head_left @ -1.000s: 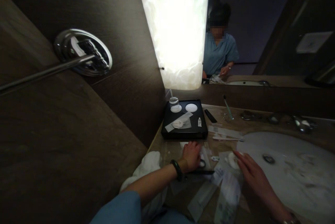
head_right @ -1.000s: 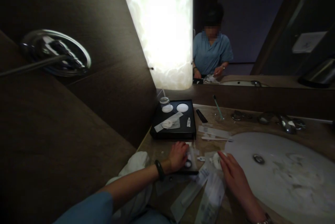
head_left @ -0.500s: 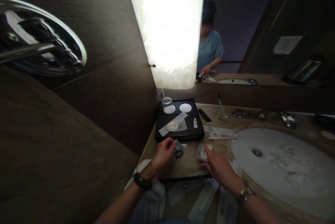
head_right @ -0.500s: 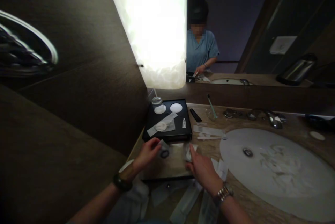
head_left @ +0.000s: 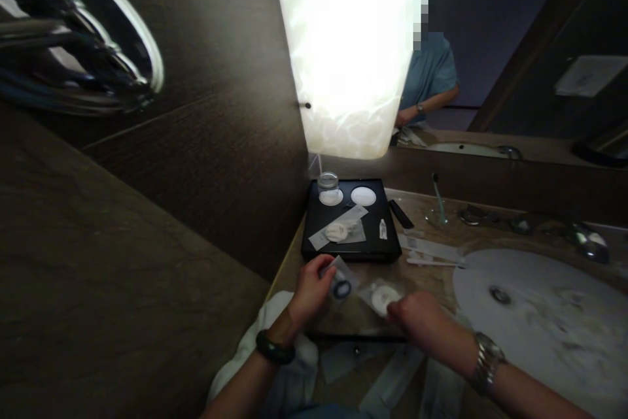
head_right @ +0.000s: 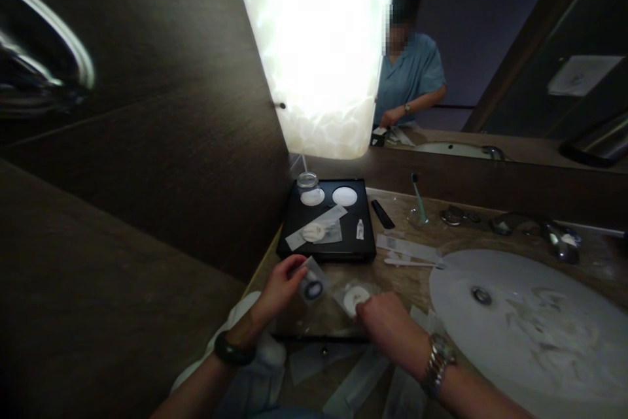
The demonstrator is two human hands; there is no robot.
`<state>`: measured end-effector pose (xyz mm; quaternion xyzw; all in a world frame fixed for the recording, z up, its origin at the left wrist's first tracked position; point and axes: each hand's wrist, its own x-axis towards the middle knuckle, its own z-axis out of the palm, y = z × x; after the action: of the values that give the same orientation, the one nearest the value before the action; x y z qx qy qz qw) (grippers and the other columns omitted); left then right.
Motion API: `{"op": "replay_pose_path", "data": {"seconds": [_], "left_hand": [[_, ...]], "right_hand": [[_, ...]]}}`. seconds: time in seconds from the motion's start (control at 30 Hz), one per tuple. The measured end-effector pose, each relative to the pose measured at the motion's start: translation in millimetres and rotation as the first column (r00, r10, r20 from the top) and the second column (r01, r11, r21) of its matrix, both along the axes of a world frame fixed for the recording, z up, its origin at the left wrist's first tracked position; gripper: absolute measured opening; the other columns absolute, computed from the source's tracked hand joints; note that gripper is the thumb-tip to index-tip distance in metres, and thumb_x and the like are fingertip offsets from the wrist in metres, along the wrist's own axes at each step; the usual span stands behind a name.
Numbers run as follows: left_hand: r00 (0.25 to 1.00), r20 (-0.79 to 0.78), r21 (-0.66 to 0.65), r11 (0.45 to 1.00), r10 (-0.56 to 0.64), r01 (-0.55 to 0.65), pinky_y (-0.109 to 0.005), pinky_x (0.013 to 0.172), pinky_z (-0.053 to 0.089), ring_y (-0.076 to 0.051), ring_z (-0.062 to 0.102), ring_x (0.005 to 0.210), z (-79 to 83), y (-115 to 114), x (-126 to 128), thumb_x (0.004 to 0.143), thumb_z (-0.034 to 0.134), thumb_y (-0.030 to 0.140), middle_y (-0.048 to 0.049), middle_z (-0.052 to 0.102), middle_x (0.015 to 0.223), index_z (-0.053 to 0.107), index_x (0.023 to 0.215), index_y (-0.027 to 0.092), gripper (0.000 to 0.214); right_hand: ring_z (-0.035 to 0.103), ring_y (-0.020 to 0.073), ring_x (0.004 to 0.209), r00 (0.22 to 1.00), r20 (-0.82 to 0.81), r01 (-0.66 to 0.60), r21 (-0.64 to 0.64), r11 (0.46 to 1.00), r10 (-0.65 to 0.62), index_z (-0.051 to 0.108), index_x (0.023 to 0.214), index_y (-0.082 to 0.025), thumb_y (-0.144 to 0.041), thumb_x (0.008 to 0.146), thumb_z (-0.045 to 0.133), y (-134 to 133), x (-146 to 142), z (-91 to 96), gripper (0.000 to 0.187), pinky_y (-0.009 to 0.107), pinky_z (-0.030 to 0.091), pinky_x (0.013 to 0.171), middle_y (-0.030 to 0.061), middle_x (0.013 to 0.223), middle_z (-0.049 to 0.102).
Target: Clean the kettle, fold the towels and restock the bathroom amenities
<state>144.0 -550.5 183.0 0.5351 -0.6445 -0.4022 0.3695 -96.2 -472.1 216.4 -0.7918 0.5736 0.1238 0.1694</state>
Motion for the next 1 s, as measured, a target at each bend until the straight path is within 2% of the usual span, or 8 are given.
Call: {"op": "replay_pose_path", "data": {"seconds": [0.07,0.2,0.33,0.53,0.67,0.77,0.87,1.0], "left_hand": [[1.000,0.008,0.029,1.000,0.006,-0.006,-0.039,0.091,0.053,-0.027,0.070,0.098,-4.2,1,1,0.080,0.060,0.041,-0.0126,0.078,0.101,0.073,0.097,0.015,0.034],[0.999,0.049,0.035,0.999,-0.017,0.015,-0.041,0.096,0.053,-0.027,0.070,0.102,-13.7,-1,-8,0.084,0.060,0.034,-0.0140,0.078,0.108,0.075,0.103,0.013,0.033],[0.994,0.114,0.015,1.000,-0.004,0.003,-0.042,0.101,0.052,-0.027,0.071,0.108,-14.9,-5,-22,0.088,0.060,0.020,-0.0161,0.078,0.116,0.075,0.111,0.009,0.030],[0.998,0.061,0.119,0.993,-0.017,0.010,-0.039,0.101,0.057,-0.026,0.074,0.108,-19.7,-5,-68,0.090,0.064,0.010,-0.0145,0.080,0.116,0.077,0.114,0.007,0.027],[0.998,0.064,0.079,0.997,-0.020,0.015,-0.044,0.110,0.053,-0.028,0.072,0.116,-29.0,-1,-90,0.086,0.067,0.005,-0.0166,0.078,0.122,0.077,0.117,0.006,0.033],[0.998,0.050,0.019,0.999,0.030,-0.031,-0.049,0.117,0.048,-0.029,0.067,0.126,-33.3,12,-79,0.085,0.064,0.006,-0.0182,0.074,0.131,0.076,0.120,0.008,0.037],[0.996,0.039,0.043,0.996,0.079,-0.081,-0.053,0.117,0.048,-0.031,0.067,0.127,-26.2,36,-56,0.085,0.060,0.011,-0.0210,0.073,0.131,0.076,0.115,0.008,0.034],[0.995,0.060,-0.003,0.997,0.078,-0.078,-0.055,0.116,0.049,-0.030,0.068,0.126,-3.0,73,-18,0.085,0.061,0.025,-0.0129,0.076,0.128,0.081,0.103,0.022,0.027]], "right_hand": [[0.078,0.0325,0.096,0.999,0.037,-0.038,0.030,0.999,0.036,0.081,0.099,-0.017,-0.027,0.103,0.053,7,-1,-1.1,0.029,0.037,0.054,0.080,0.0152,0.098,0.081],[0.070,0.0318,0.115,0.951,0.167,-0.227,-0.197,0.954,0.260,0.074,0.125,-0.025,-0.019,0.097,0.060,-15,-3,-18.3,0.031,0.047,0.052,0.099,0.0122,0.122,0.076],[0.061,0.0319,0.125,0.893,0.149,-0.362,-0.321,0.875,0.424,0.076,0.122,-0.023,-0.020,0.093,0.069,-42,-7,-52.9,0.030,0.061,0.033,0.121,0.0142,0.131,0.069],[0.067,0.0256,0.095,0.928,0.236,-0.238,-0.220,0.946,0.288,0.078,0.084,-0.020,-0.018,0.089,0.070,-29,-32,-60.4,0.009,0.051,0.045,0.108,0.0077,0.091,0.075],[0.065,0.0246,0.092,0.916,0.344,-0.027,-0.460,0.888,0.207,0.077,0.092,-0.021,-0.010,0.089,0.063,-16,-43,-62.2,0.019,0.046,0.047,0.096,0.0065,0.089,0.075],[0.065,0.0263,0.112,0.867,0.368,-0.090,-0.548,0.831,0.336,0.076,0.111,-0.025,-0.008,0.089,0.062,-22,-32,-72.8,0.031,0.052,0.040,0.112,0.0072,0.116,0.076],[0.060,0.0306,0.130,0.872,0.305,-0.225,-0.445,0.867,0.383,0.076,0.121,-0.024,-0.009,0.092,0.060,-41,-19,-82.4,0.037,0.058,0.036,0.121,0.0095,0.136,0.071],[0.063,0.0347,0.130,0.929,0.246,-0.187,-0.335,0.923,0.278,0.076,0.124,-0.017,-0.001,0.089,0.055,-56,-16,-81.7,0.044,0.056,0.045,0.116,0.0154,0.139,0.069]]}}
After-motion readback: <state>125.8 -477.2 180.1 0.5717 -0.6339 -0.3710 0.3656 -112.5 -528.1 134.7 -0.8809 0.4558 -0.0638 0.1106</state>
